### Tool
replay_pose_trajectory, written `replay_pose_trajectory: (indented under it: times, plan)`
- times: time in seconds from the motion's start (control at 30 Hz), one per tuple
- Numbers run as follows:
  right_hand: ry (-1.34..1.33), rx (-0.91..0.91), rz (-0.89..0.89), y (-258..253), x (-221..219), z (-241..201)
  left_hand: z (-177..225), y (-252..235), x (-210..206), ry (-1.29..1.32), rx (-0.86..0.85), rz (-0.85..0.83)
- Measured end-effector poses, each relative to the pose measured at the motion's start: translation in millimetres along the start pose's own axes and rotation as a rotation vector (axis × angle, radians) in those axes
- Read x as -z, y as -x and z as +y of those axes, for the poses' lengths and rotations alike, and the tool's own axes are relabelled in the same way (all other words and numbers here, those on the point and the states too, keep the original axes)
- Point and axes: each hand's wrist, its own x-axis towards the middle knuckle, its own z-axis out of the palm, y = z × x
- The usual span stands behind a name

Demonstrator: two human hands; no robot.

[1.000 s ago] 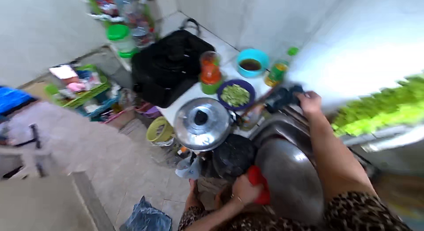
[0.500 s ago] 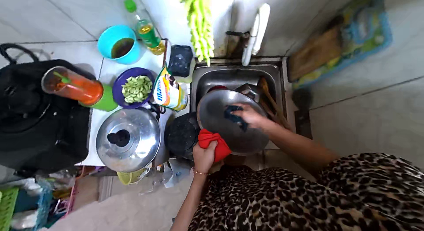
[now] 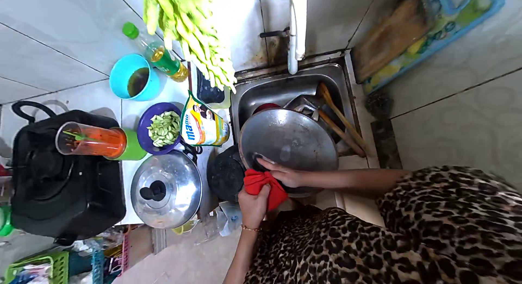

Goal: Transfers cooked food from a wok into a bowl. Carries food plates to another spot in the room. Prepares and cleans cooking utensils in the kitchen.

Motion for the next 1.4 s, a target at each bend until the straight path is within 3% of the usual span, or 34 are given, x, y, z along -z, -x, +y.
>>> replay_pose_trajectory:
  times: [0.13, 0.23, 0.3, 0.4, 0.5, 0.6, 0.67, 0.73, 0.87, 0.93, 1.0, 1.1, 1.2, 1.3, 1.4]
  plan:
    - [0.366, 0.112, 0.353, -104.3, 27.3, 36.1, 0.4, 3.2, 2.2, -0.124, -0.006, -0.038]
    - [0.821, -0.127, 0.514, -116.9, 101.2, 74.7, 2.2, 6.6, -1.6, -0.145, -0.036, -0.016]
    - [0.908, -0.269, 0.577, -97.2, 127.7, 98.9, 3.6, 5.8, -2.4, -0.141, -0.048, -0.017]
    - [0.756, -0.27, 0.517, -81.9, 87.0, 96.7, 4.3, 4.9, -1.3, -0.136, -0.052, -0.035]
    - [0.405, -0.108, 0.349, -75.0, 10.2, 53.7, 5.8, 5.5, -1.3, -0.149, -0.045, -0.042]
    - [0.157, 0.096, 0.191, -54.3, -15.7, 4.6, 7.6, 10.4, -1.8, -0.169, -0.045, -0.035]
    - [0.289, 0.119, 0.111, -47.4, -4.4, 17.8, 8.4, 12.9, -2.1, -0.175, -0.051, -0.016]
    - [0.594, 0.055, 0.092, -46.5, 30.8, 59.8, 8.9, 12.6, -1.3, -0.175, -0.064, 0.003]
    - [0.943, -0.147, 0.356, -62.3, 117.8, 114.0, 6.6, 12.7, -2.0, -0.135, -0.074, 0.008]
    - [0.923, -0.233, 0.484, -77.5, 122.7, 112.1, 6.5, 12.4, -2.3, -0.106, -0.066, 0.005]
    - [0.785, -0.214, 0.534, -87.8, 88.5, 106.7, 6.4, 11.4, -2.0, -0.103, -0.066, 0.003]
    - [0.466, -0.153, 0.338, -76.9, 19.5, 56.4, 9.6, 9.9, -3.7, -0.134, -0.094, 0.016]
    - [0.282, -0.1, -0.056, -18.5, 5.4, 16.6, 11.2, 13.4, -5.8, -0.134, -0.095, 0.025]
    - [0.516, -0.156, -0.187, 33.4, 50.3, 47.3, 8.6, 11.2, -0.3, -0.103, -0.096, 0.036]
    - [0.893, -0.272, 0.045, 34.9, 129.1, 100.3, 6.1, 6.1, 3.5, -0.044, -0.101, 0.014]
